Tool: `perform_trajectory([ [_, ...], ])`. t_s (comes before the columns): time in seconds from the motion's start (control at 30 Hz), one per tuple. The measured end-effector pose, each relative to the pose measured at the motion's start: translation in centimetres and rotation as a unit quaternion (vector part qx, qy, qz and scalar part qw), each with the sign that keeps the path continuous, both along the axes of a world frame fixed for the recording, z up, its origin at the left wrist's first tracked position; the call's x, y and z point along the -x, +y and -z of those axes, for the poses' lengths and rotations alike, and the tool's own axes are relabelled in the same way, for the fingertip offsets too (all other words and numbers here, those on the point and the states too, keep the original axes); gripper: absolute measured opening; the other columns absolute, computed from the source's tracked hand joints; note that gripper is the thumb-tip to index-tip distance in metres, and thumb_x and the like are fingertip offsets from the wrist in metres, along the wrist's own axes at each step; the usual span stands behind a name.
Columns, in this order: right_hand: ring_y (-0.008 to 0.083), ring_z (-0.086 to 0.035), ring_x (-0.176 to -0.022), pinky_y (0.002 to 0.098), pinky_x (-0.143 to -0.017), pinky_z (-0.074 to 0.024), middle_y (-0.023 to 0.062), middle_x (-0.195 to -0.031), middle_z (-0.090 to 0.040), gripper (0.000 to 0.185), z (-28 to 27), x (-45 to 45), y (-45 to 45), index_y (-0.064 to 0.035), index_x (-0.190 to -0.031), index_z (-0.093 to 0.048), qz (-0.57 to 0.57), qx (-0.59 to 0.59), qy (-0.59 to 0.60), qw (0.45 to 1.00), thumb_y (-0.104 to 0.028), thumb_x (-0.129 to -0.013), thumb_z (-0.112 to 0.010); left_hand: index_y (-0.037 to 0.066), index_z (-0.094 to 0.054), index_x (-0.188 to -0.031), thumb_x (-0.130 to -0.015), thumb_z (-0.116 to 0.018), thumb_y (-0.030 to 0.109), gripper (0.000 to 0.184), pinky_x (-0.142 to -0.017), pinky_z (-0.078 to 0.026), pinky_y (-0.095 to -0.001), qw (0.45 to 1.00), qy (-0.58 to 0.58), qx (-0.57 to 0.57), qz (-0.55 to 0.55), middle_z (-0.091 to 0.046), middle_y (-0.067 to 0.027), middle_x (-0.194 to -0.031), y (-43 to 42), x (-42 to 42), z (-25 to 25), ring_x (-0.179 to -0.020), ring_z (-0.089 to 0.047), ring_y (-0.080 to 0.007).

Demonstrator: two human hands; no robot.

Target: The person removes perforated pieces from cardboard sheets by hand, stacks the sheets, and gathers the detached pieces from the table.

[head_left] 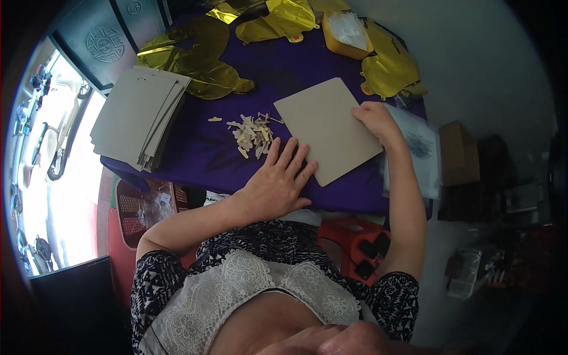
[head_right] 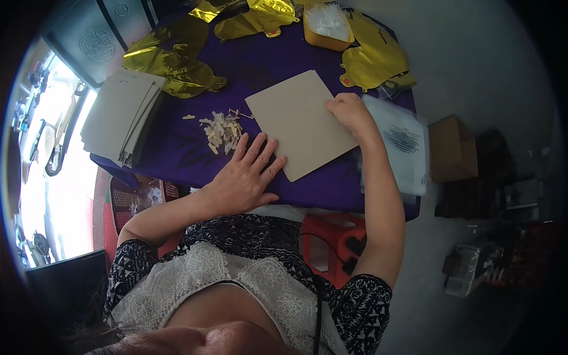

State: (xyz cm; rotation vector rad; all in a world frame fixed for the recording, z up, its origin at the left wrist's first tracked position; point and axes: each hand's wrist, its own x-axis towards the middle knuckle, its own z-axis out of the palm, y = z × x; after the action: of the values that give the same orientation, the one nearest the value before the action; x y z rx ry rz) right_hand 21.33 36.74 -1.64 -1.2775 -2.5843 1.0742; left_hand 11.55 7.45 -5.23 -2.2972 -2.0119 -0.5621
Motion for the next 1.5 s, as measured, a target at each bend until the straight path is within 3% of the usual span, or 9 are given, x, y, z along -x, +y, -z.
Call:
perform_trajectory([
  [0.27,0.007,-0.054,-0.071,0.0255,-0.066,-0.046,-0.0003,-0.08,-0.061,0.015,-2.5,-1.8,-0.6,-0.0025,-0.088,-0.061,0.035,0.093,0.237,0.967,-0.015,-0.096,-0.059,-0.004,-0.046,-0.136,-0.085,-0.07,0.023,0.063,-0.111,-0.029,-0.0557,0.982,-0.156,-0.086,-0.055,-0.044,-0.027,-0.141,0.7,2.9,-2.1,-0.135,-0.04,-0.0389],
  [0.4,0.0046,-0.05,-0.068,0.0229,-0.062,-0.0427,-0.002,-0.077,-0.059,0.019,-4.3,-1.3,-2.6,-0.0026,-0.084,-0.061,0.032,0.043,0.416,0.908,-0.016,-0.097,-0.057,-0.005,-0.038,-0.141,-0.088,-0.07,0.021,0.067,-0.107,-0.04,-0.0434,0.878,-0.411,-0.136,-0.204,-0.047,-0.0263,-0.139,3.7,6.1,-4.5,-0.129,-0.049,-0.0348],
  [0.6,0.0033,-0.042,-0.067,0.0203,-0.061,-0.0373,-0.0053,-0.074,-0.052,0.024,-3.3,1.2,-4.8,-0.0038,-0.083,-0.056,-0.008,-0.036,0.563,0.826,-0.021,-0.1,-0.056,-0.003,-0.049,-0.133,-0.088,-0.071,0.019,0.055,-0.095,-0.05,-0.0368,0.77,-0.633,-0.079,-0.014,-0.061,-0.0199,-0.12,7.7,10.7,-6.8,-0.112,-0.06,-0.0251],
  [0.7,0.0036,-0.036,-0.064,0.02,-0.059,-0.0333,-0.006,-0.07,-0.046,0.027,-1.8,2.1,-5.2,-0.0044,-0.08,-0.053,0.012,-0.083,0.559,0.825,-0.022,-0.101,-0.054,-0.002,-0.058,-0.122,-0.092,-0.063,0.009,0.032,-0.09,-0.053,-0.0344,0.726,-0.684,-0.069,-0.027,-0.067,-0.0136,-0.109,8.7,10.8,-6.6,-0.099,-0.065,-0.02],
  [0.83,0.0078,-0.06,-0.08,0.0244,-0.073,-0.05,0.003,-0.087,-0.066,0.021,-1.3,1.7,-4.6,0.0006,-0.102,-0.062,-0.013,-0.188,0.488,0.852,-0.016,-0.102,-0.049,-0.004,-0.062,-0.112,-0.093,-0.054,-0.003,0.021,-0.085,-0.054,-0.032,0.71,-0.688,-0.141,-0.054,-0.07,-0.0112,-0.101,8.9,11.8,-6.7,-0.088,-0.067,-0.0169],
  [1.03,0.0235,-0.07,-0.072,0.0337,-0.065,-0.0555,0.0142,-0.081,-0.071,0.015,0.4,0.7,-7.6,0.0016,-0.099,-0.064,-0.047,-0.134,0.322,0.936,-0.01,-0.092,-0.057,-0.002,-0.063,-0.112,-0.093,-0.053,-0.003,0.021,-0.083,-0.055,-0.0311,0.714,-0.674,-0.17,-0.081,-0.069,-0.0098,-0.102,9.1,15.0,-5.1,-0.089,-0.066,-0.0149],
  [1.27,0.043,-0.05,-0.121,0.0452,-0.102,-0.042,0.0343,-0.13,-0.05,0.055,3.7,1.3,-12.2,0.0172,-0.13,-0.041,-0.139,-0.319,0.147,0.926,-0.017,-0.091,-0.06,-0.002,-0.062,-0.112,-0.093,-0.053,-0.004,0.021,-0.083,-0.054,-0.0305,0.725,-0.67,-0.151,-0.052,-0.069,-0.0098,-0.103,10.0,15.2,-4.0,-0.09,-0.066,-0.015],
  [1.4,0.0431,-0.051,-0.121,0.0463,-0.107,-0.0374,0.0344,-0.128,-0.051,0.052,2.5,0.7,-15.3,0.0173,-0.131,-0.038,-0.141,-0.328,0.041,0.933,-0.011,-0.092,-0.056,-0.002,-0.062,-0.112,-0.092,-0.053,-0.005,0.022,-0.084,-0.054,-0.0308,0.729,-0.669,-0.13,-0.057,-0.069,-0.0102,-0.103,10.3,15.3,-3.5,-0.091,-0.066,-0.0153],
  [1.5,0.0401,-0.054,-0.117,0.0465,-0.104,-0.0393,0.0328,-0.129,-0.051,0.051,2.9,0.9,-16.0,0.0167,-0.131,-0.039,-0.245,-0.245,0.214,0.913,-0.007,-0.09,-0.057,-0.003,-0.062,-0.113,-0.092,-0.053,-0.005,0.023,-0.086,-0.053,-0.0313,0.716,-0.685,-0.122,-0.051,-0.069,-0.0105,-0.104,10.4,15.5,-3.3,-0.092,-0.066,-0.0158],
])
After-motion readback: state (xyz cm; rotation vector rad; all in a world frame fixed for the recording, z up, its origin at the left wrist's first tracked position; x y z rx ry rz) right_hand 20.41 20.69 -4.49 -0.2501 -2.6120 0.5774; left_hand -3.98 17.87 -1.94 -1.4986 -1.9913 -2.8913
